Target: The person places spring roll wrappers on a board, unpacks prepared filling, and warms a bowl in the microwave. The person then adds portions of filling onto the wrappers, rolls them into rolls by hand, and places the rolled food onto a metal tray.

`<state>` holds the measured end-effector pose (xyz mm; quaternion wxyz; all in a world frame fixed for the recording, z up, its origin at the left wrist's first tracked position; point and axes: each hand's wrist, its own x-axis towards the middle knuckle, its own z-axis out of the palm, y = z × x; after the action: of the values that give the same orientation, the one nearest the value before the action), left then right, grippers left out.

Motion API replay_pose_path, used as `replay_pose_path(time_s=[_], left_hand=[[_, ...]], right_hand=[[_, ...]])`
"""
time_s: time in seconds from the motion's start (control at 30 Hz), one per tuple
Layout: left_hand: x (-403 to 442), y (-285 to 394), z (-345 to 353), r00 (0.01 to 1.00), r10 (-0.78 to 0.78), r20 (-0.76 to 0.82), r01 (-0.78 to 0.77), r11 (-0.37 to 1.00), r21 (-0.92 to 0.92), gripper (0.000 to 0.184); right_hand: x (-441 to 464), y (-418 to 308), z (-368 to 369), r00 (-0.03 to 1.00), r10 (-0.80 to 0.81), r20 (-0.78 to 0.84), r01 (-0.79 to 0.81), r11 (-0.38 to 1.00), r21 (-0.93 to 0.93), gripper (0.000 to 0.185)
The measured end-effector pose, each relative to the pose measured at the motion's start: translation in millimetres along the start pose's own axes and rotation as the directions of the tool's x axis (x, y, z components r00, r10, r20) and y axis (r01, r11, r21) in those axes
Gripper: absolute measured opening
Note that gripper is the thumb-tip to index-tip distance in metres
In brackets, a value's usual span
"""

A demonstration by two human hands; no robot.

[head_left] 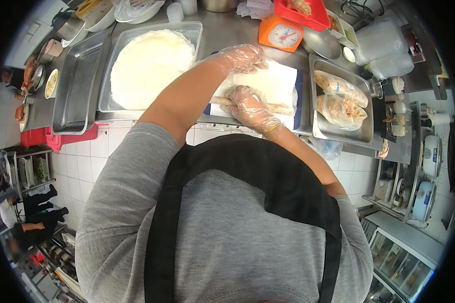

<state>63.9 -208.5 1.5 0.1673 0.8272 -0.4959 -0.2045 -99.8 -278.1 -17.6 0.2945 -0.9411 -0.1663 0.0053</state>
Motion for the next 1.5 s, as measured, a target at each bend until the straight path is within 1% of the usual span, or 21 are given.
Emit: replay_pose_path(time_s=[0.03, 0.07, 0.17, 0.2, 0.3, 0.33, 0.43, 0.53, 0.63, 0.73, 0.83, 0.87, 0.97, 1.03, 1.07, 1.13, 1.17, 1.23, 1.33, 1.47, 1.5], left_hand=[[1, 0, 1, 1.000, -0.024, -0.009, 0.024, 0.999, -0.029, 0.046], [2, 0, 1, 1.000, -0.003, -0.007, 0.003, 1.000, -0.002, 0.046], [3, -4, 2, 0.999, 0.032, 0.008, -0.032, 0.998, 0.049, 0.046], [14, -18, 12, 1.000, 0.027, 0.012, -0.027, 0.998, 0.048, 0.047], [10, -11, 7, 0.997, 0.078, 0.008, -0.078, 0.991, 0.110, 0.049], [5, -7, 3, 0.995, 0.103, 0.008, -0.103, 0.985, 0.141, 0.049], [9, -16, 9, 0.990, 0.137, -0.013, -0.135, 0.986, 0.099, 0.051], [10, -19, 13, 0.990, 0.135, -0.047, -0.131, 0.987, 0.091, 0.051], [9, -15, 10, 0.994, 0.104, -0.013, -0.103, 0.992, 0.075, 0.051], [8, -15, 8, 0.994, 0.110, -0.005, -0.109, 0.992, 0.063, 0.050], [7, -15, 9, 0.992, 0.126, -0.020, -0.125, 0.992, 0.035, 0.050], [7, -15, 8, 0.993, 0.120, -0.014, -0.120, 0.992, 0.031, 0.050], [5, -14, 8, 0.996, 0.086, -0.008, -0.086, 0.996, 0.002, 0.049], [5, -13, 10, 0.999, 0.044, -0.023, -0.045, 0.998, -0.038, 0.049], [6, -14, 9, 0.999, 0.046, -0.027, -0.047, 0.999, -0.009, 0.049], [-2, -4, 5, 0.998, 0.047, -0.033, -0.046, 0.998, 0.043, 0.048], [0, -5, 7, 0.999, 0.039, -0.015, -0.039, 0.999, 0.011, 0.048], [4, -7, 4, 0.999, 0.027, 0.018, -0.026, 0.999, -0.046, 0.048], [1, -2, -1, 1.000, -0.001, 0.025, 0.002, 0.999, -0.047, 0.047], [-1, -4, 2, 0.997, 0.082, -0.013, -0.081, 0.997, 0.016, 0.048], [1, -6, 4, 0.996, 0.092, -0.020, -0.092, 0.996, 0.022, 0.048]], right_hand=[[2, 2, 0, 1.000, -0.003, 0.029, 0.003, 1.000, -0.011, 0.023], [4, 4, -1, 0.998, -0.004, 0.056, 0.005, 1.000, -0.023, 0.023], [12, -2, 12, 0.994, -0.102, 0.034, 0.105, 0.989, -0.105, 0.025], [13, 9, 44, 0.999, -0.047, -0.020, 0.042, 0.982, -0.182, 0.028], [9, 17, 30, 0.986, -0.167, -0.005, 0.166, 0.983, -0.077, 0.033], [0, 8, 8, 0.996, -0.085, -0.019, 0.085, 0.996, 0.032, 0.036], [-30, 19, -22, 0.998, -0.027, -0.059, 0.018, 0.988, -0.154, 0.035], [-52, 27, -11, 0.980, -0.038, -0.194, 0.005, 0.986, -0.169, 0.033], [-57, 27, -7, 0.974, 0.000, -0.225, -0.026, 0.993, -0.116, 0.028], [-60, 36, -32, 0.991, -0.015, -0.130, 0.008, 0.998, -0.055, 0.038], [-76, 36, -47, 0.981, 0.139, -0.132, -0.148, 0.987, -0.058, 0.048], [-81, 46, -40, 0.971, 0.014, -0.239, -0.043, 0.992, -0.117, 0.057], [-84, 57, -35, 0.968, 0.122, -0.218, -0.130, 0.991, -0.023, 0.065], [-84, 50, -46, 0.958, 0.239, -0.156, -0.241, 0.970, 0.002, 0.066], [-84, 47, -51, 0.948, 0.295, -0.123, -0.296, 0.955, 0.011, 0.066], [-95, 57, -46, 0.941, 0.285, -0.180, -0.279, 0.958, 0.060, 0.069], [-100, 60, -43, 0.935, 0.286, -0.209, -0.274, 0.958, 0.087, 0.070], [-99, 61, -44, 0.936, 0.291, -0.198, -0.281, 0.957, 0.076, 0.070], [-98, 55, -50, 0.936, 0.279, -0.216, -0.273, 0.960, 0.054, 0.070], [-116, 73, -36, 0.921, 0.230, -0.314, -0.223, 0.973, 0.058, 0.065], [-115, 70, -38, 0.925, 0.248, -0.287, -0.243, 0.969, 0.053, 0.061]])
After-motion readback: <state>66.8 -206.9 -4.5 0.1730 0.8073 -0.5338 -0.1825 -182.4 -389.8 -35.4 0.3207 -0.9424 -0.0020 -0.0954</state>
